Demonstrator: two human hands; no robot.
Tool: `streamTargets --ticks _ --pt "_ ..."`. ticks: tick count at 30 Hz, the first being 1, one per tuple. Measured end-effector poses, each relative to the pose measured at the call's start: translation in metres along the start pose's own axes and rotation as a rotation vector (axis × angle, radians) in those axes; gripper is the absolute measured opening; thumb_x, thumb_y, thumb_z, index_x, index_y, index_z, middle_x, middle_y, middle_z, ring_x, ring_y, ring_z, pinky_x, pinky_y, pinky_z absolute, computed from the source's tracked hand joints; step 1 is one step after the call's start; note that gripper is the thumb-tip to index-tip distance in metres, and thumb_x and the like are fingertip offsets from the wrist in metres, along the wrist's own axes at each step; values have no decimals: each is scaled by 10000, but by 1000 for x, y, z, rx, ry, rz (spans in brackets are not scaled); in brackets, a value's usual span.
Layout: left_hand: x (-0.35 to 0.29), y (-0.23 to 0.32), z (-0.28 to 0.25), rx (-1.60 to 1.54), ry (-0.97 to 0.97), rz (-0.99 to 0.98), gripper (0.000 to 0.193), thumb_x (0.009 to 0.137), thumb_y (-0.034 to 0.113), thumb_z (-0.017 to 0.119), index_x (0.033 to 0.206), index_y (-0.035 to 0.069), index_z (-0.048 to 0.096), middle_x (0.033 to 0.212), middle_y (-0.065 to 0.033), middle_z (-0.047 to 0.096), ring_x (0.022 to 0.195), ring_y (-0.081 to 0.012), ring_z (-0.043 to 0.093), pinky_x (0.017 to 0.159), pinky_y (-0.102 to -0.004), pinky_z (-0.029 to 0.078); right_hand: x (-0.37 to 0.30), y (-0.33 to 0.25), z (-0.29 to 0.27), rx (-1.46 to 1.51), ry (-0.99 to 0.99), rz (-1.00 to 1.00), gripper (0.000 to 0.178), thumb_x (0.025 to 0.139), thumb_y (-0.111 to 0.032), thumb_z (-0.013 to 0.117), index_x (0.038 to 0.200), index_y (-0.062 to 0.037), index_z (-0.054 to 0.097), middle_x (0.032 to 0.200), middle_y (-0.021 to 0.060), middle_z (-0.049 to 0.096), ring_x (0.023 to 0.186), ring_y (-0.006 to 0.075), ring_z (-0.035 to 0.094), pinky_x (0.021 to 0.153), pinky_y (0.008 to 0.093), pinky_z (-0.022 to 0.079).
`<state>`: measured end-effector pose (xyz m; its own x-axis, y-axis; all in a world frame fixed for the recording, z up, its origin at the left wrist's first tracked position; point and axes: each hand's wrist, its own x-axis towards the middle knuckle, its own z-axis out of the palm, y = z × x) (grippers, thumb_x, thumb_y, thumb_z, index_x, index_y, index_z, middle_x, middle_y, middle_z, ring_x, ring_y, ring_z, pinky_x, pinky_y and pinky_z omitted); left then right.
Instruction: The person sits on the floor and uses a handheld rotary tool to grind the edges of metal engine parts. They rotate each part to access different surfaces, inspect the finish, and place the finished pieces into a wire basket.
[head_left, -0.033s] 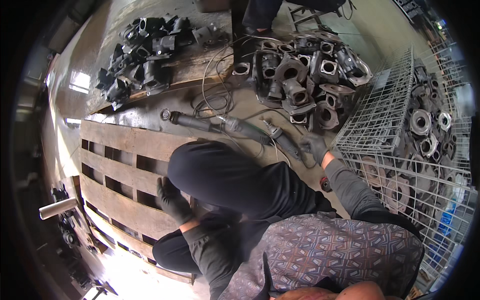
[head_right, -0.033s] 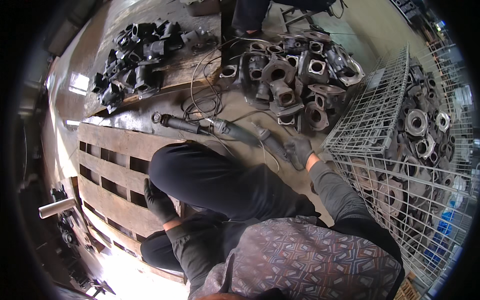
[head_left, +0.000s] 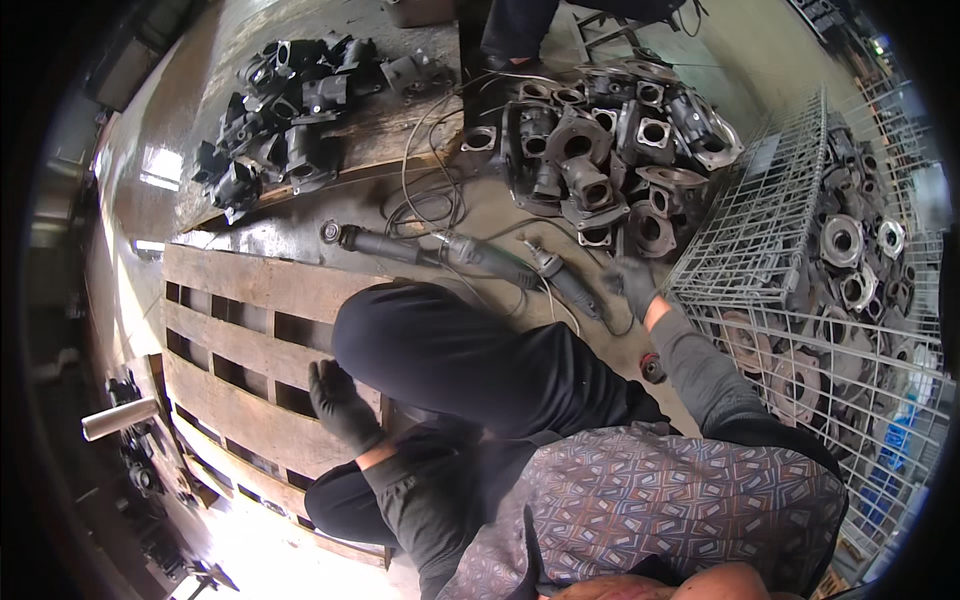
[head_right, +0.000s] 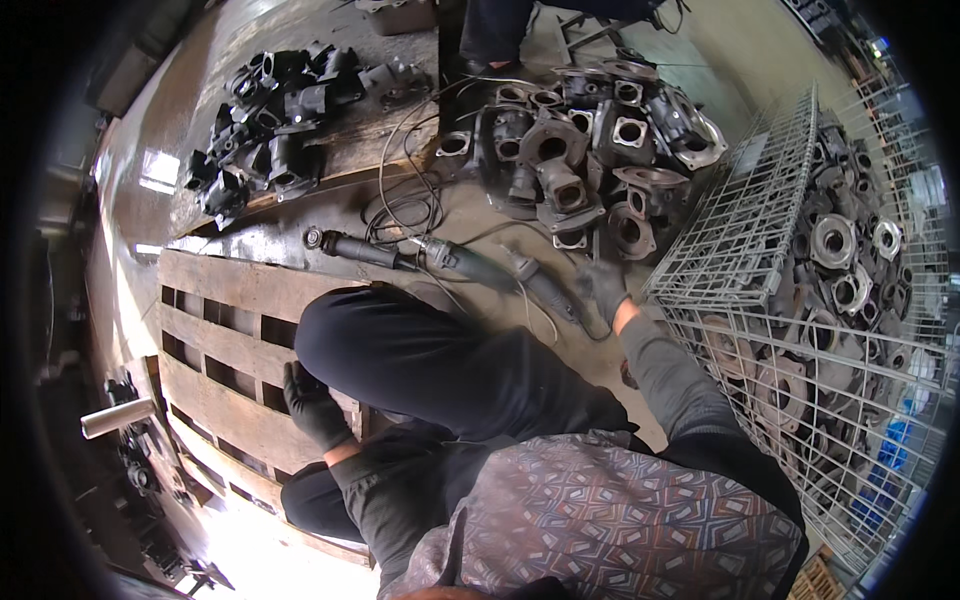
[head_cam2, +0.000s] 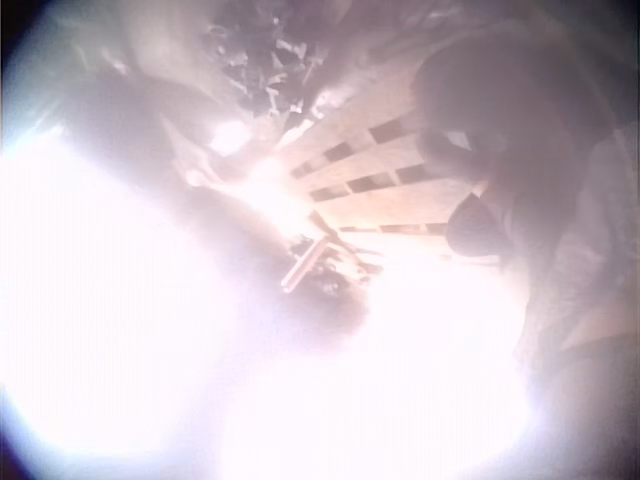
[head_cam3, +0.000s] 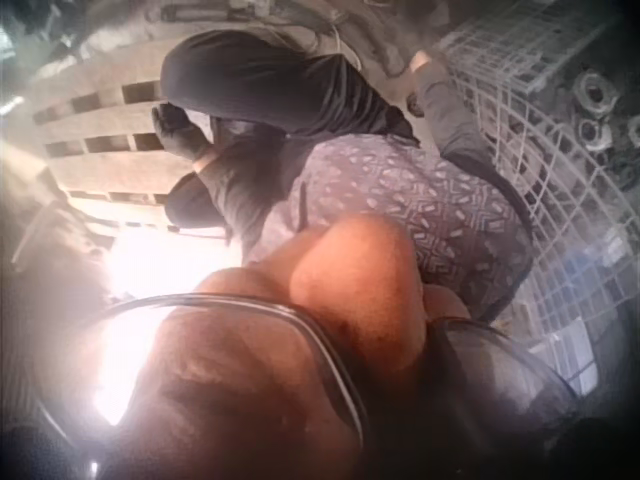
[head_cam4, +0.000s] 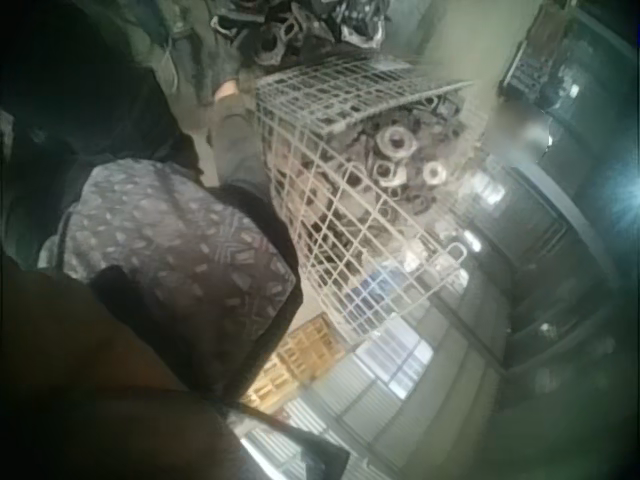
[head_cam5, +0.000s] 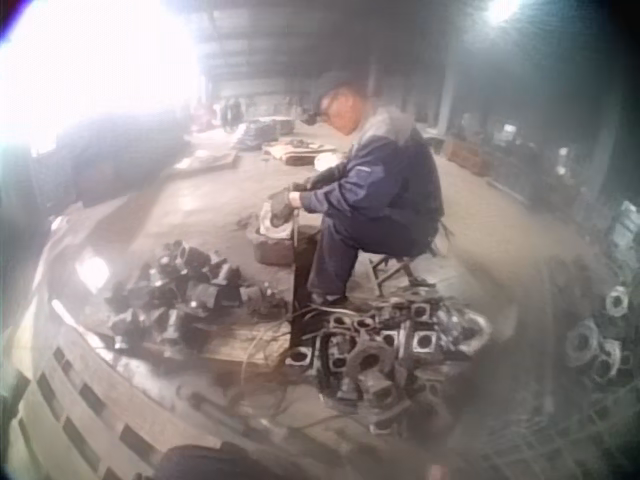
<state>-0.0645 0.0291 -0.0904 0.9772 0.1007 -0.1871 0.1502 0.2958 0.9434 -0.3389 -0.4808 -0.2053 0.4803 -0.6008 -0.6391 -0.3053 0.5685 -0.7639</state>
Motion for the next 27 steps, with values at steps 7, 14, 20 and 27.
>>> streamTargets --ticks 7,14,20,27 --pt "-54 76 -15 416 48 281 492 1022 -77 529 1506 -29 457 1386 -174 612 1240 -261 627 1086 -364 539 70 -91 -18 -500 584 -802 249 899 -213 746 1064 -48 660 891 82 704 815 237 657 789 391 528" --pt "-97 113 -11 123 185 205 480 1037 -48 499 1514 -20 454 1472 -190 548 1328 -276 567 1143 -404 492 86 -180 -10 -1668 662 -573 405 929 -279 628 1280 -76 634 1282 162 680 1253 389 590 1093 500 444" --pt "-114 126 -6 156 200 290 476 1048 -6 457 1524 -20 448 1452 -167 572 1311 -272 581 1133 -408 488 159 -198 -36 -1934 244 -91 552 1058 -538 414 1311 -146 708 1430 141 630 1335 361 586 1068 544 462" --pt "-125 151 -11 394 172 567 389 1069 6 482 1453 -47 519 1306 -159 656 1203 -253 654 1087 -424 540 134 -196 -53 -1931 190 -178 594 870 -376 785 1342 -43 642 1375 245 626 1293 427 590 1006 528 516"
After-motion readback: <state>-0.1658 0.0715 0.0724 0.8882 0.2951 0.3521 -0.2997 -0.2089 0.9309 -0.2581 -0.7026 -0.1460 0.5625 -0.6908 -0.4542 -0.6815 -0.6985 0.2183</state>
